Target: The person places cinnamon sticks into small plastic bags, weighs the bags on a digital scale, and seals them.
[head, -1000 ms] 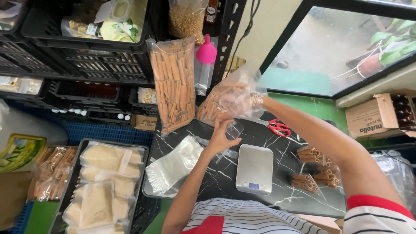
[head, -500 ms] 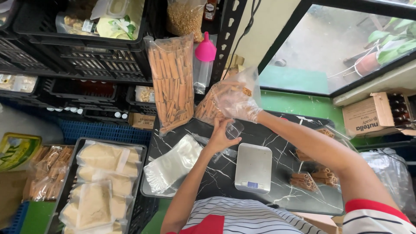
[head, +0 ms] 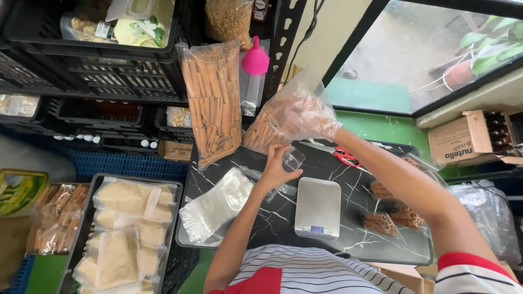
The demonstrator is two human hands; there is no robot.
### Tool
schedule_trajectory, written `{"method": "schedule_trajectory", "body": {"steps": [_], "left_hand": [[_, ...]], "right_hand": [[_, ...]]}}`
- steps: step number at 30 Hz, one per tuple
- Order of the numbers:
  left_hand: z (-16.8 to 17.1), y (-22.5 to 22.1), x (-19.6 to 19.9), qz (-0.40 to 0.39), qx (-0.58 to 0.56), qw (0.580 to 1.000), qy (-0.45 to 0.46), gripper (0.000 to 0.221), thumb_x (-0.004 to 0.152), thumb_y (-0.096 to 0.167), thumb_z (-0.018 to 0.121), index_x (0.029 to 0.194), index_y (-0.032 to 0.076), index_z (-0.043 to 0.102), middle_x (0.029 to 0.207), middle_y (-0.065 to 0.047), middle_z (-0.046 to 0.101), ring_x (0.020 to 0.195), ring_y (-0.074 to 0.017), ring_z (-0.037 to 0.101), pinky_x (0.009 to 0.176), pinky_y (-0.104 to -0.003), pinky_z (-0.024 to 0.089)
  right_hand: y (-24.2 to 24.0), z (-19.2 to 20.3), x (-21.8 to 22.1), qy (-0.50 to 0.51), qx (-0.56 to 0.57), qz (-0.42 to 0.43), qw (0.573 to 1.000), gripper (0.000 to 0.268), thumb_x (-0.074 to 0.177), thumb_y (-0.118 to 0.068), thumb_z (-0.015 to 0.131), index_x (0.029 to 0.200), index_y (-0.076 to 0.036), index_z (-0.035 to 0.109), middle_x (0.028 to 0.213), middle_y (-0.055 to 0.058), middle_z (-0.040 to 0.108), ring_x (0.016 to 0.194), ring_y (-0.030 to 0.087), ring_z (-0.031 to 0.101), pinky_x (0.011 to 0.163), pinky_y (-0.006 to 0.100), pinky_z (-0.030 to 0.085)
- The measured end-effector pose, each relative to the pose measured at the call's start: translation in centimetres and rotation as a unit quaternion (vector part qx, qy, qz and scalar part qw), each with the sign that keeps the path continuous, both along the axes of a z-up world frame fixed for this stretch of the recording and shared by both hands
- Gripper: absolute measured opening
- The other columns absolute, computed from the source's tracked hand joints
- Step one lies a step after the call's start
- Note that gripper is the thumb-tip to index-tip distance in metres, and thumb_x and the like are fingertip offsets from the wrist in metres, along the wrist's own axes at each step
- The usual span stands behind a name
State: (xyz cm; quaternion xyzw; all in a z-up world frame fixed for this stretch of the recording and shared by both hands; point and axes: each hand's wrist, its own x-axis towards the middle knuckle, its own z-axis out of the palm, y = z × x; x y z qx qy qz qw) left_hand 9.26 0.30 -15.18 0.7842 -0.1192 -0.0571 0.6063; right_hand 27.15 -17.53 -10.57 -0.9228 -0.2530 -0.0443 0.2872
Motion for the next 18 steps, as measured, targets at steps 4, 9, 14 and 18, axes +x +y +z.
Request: {"method": "schedule_trajectory", "body": {"steps": [4,9,14,18], "left_hand": [[-0.5,0.0,0.0,0.002,0.002,1.0,-0.001,0.087,0.063,0.037,0.092,0.133,0.004,0.053,0.134,-0.018,0.032,0.136,-0.0472,0.041,0.116,-0.052,0.039],[-0.5,0.4,-0.4,0.001,-0.001,1.0,-0.013,0.087,0.064,0.038,0.092,0.134,0.005,0.052,0.134,-0.018,0.034,0.136,-0.0469,0.042,0.115,-0.053,0.04],[1.4,1.7,-1.0,0.003,-0.055,0.998,-0.004,0.086,0.075,0.034,0.089,0.145,0.006,0.047,0.128,-0.02,0.052,0.127,-0.0373,0.057,0.113,-0.05,0.041],[2.2,2.0,-1.3,0.023,-0.07,0.997,-0.01,0.083,0.075,0.033,0.09,0.141,0.004,0.05,0.125,-0.02,0.061,0.122,-0.0336,0.062,0.11,-0.049,0.045]], "right_hand": [[0.3,1.6,-0.7,0.008,0.028,-0.036,0.999,0.023,0.08,-0.031,0.075,0.098,-0.02,0.065,0.077,-0.003,0.069,0.071,0.014,0.067,0.067,0.031,0.048],[1.0,3.3,-1.5,0.019,0.057,-0.073,0.996,0.02,0.079,-0.028,0.077,0.094,-0.018,0.067,0.074,-0.001,0.07,0.066,0.015,0.068,0.061,0.03,0.051],[-0.5,5.4,-2.1,0.032,0.095,-0.116,0.988,0.016,0.078,-0.023,0.079,0.089,-0.015,0.07,0.069,0.001,0.071,0.06,0.016,0.069,0.053,0.029,0.055],[-1.2,8.3,-3.2,0.04,0.116,-0.144,0.982,0.015,0.078,-0.021,0.08,0.086,-0.013,0.071,0.066,0.002,0.071,0.056,0.017,0.07,0.049,0.029,0.057]]}}
